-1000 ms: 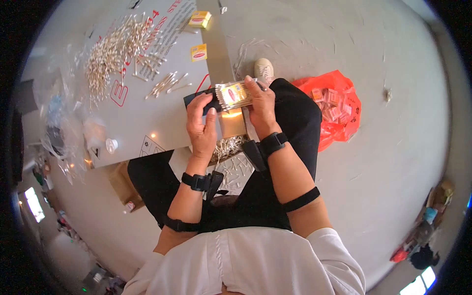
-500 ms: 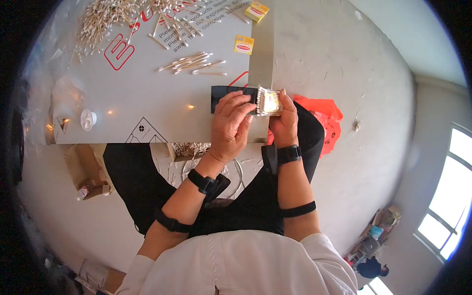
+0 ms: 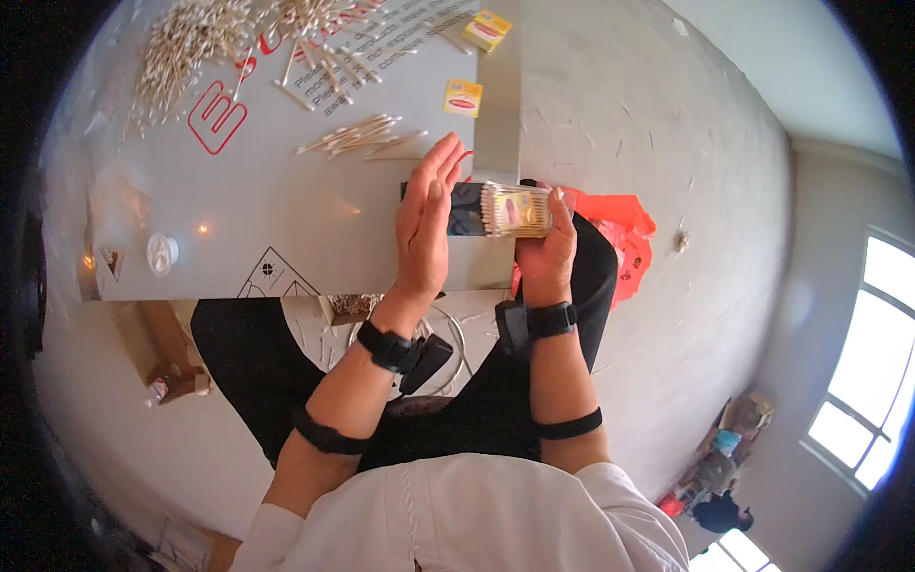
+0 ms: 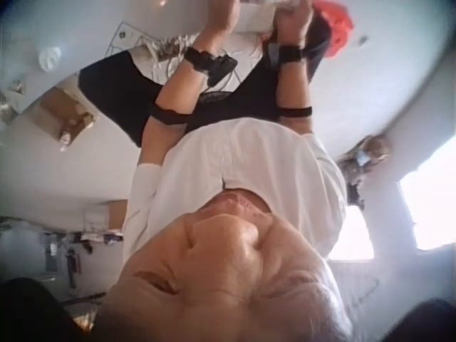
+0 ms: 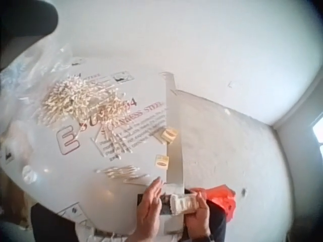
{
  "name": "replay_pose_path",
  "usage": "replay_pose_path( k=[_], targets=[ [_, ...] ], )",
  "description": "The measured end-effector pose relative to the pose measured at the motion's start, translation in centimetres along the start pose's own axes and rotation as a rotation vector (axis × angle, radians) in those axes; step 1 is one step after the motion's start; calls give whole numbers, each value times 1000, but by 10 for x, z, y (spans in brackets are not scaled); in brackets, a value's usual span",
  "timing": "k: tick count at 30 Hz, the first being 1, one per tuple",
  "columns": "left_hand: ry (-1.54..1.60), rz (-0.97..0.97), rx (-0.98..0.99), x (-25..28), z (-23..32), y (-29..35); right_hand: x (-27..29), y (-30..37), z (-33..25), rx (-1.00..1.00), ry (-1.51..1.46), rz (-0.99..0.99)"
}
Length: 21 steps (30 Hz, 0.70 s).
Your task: Manually organizing and packing bulk cotton swabs into small plastic bags at a manufacturing workbench.
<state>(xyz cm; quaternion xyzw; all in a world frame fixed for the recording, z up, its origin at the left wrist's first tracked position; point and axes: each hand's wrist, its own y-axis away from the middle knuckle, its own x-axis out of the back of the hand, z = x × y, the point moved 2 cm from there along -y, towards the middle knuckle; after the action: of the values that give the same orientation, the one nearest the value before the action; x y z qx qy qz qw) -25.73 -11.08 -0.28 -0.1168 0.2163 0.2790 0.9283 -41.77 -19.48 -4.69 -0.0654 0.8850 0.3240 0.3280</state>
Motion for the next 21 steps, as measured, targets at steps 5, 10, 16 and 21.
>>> replay_pose_path(
  k=[5,10,16,21],
  targets=[
    [38,41,51,-25,-20,-5,-7,19,14,110,-401,-96],
    [-49,38,27,-40,-35,1,-27,24,16,228,-334,-128],
    [-151,117,-44,-51,-30,3,-33,25,17,166,-365,-88],
    [-292,96,-11,-57,-20,26,-30,24,12,84,-606,-105]
  ],
)
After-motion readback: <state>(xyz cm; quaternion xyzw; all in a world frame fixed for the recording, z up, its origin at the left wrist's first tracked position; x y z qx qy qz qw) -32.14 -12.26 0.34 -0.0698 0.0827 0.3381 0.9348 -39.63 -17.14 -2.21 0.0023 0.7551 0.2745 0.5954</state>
